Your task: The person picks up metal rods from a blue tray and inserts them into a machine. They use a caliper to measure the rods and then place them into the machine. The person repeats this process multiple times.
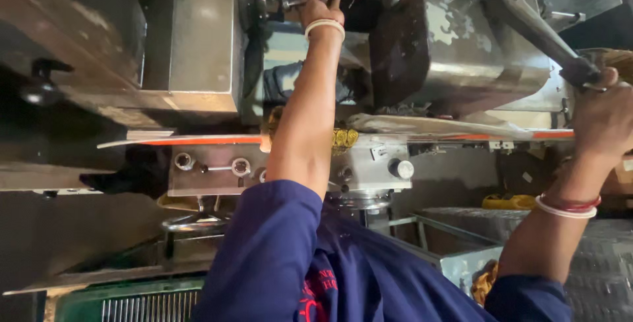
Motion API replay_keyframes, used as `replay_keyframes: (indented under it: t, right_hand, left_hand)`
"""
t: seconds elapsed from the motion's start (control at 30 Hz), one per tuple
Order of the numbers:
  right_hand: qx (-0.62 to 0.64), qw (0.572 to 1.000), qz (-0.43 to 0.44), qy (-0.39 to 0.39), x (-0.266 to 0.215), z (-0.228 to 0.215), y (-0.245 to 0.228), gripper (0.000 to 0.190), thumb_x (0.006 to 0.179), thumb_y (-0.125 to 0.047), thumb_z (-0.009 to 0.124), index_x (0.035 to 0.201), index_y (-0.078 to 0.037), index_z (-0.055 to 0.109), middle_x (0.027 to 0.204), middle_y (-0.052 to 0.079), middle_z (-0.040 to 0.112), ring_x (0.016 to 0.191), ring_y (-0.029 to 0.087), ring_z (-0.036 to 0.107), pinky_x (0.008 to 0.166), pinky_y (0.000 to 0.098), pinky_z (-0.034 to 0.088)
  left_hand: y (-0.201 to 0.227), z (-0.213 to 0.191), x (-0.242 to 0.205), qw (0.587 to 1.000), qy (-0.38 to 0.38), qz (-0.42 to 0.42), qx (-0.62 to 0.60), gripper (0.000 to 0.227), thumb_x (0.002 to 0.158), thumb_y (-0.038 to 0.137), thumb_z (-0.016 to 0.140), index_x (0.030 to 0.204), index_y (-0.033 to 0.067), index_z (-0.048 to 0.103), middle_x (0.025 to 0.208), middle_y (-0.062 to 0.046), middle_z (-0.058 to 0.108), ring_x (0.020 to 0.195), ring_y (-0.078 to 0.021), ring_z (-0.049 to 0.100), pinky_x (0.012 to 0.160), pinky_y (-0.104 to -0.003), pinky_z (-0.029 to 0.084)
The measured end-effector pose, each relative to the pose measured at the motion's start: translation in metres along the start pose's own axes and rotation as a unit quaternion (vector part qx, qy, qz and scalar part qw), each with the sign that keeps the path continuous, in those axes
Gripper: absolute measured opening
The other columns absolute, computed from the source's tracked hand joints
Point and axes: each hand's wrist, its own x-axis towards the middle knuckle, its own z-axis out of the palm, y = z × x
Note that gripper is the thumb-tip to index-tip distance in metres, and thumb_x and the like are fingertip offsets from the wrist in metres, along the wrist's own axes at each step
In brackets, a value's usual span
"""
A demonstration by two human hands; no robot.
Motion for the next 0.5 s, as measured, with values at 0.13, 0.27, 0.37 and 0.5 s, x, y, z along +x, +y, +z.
replay_keyframes:
  t: [0.13,0.27,0.37,0.5]
  right_hand:
    - [0.074,0.996,0.038,0.014,-0.007,-0.009,-0.005,0.056,0.122,-0.043,0.053,0.100,0.004,0.071,0.079,0.030,0.062,0.073,0.046,0.065,0.061,0.0517,0.049]
    - [0.111,0.992,-0.026,0.049,-0.015,-0.004,0.015,0.052,0.114,-0.038,0.061,0.093,0.010,0.063,0.075,0.030,0.059,0.072,0.049,0.062,0.061,0.0531,0.049]
    - [0.054,0.998,-0.023,0.017,-0.017,0.005,0.030,0.040,0.113,-0.031,0.054,0.097,0.005,0.065,0.083,0.027,0.061,0.084,0.047,0.064,0.073,0.0549,0.050]
    - [0.085,0.991,-0.085,0.053,-0.002,0.003,0.034,0.030,0.113,-0.024,0.054,0.120,0.005,0.060,0.117,0.032,0.062,0.107,0.052,0.059,0.089,0.0595,0.047]
  left_hand:
    - [0.006,0.005,-0.004,1.000,-0.029,0.003,-0.003,0.034,0.102,0.026,0.062,0.130,0.0081,0.055,0.116,-0.013,0.063,0.109,-0.0314,0.062,0.090,-0.055,0.059]
    - [0.006,0.004,-0.003,0.999,0.021,0.007,0.039,0.033,0.103,0.026,0.062,0.131,0.0122,0.051,0.122,-0.011,0.062,0.116,-0.0320,0.060,0.097,-0.054,0.058]
    - [0.006,0.002,0.003,0.999,-0.034,0.016,0.022,0.041,0.104,0.034,0.062,0.127,0.0007,0.056,0.122,-0.014,0.064,0.116,-0.0332,0.060,0.097,-0.051,0.056]
    - [0.007,0.004,0.015,1.000,0.001,-0.009,0.023,0.034,0.099,0.029,0.061,0.125,0.0091,0.054,0.120,-0.013,0.063,0.114,-0.0321,0.061,0.097,-0.057,0.055]
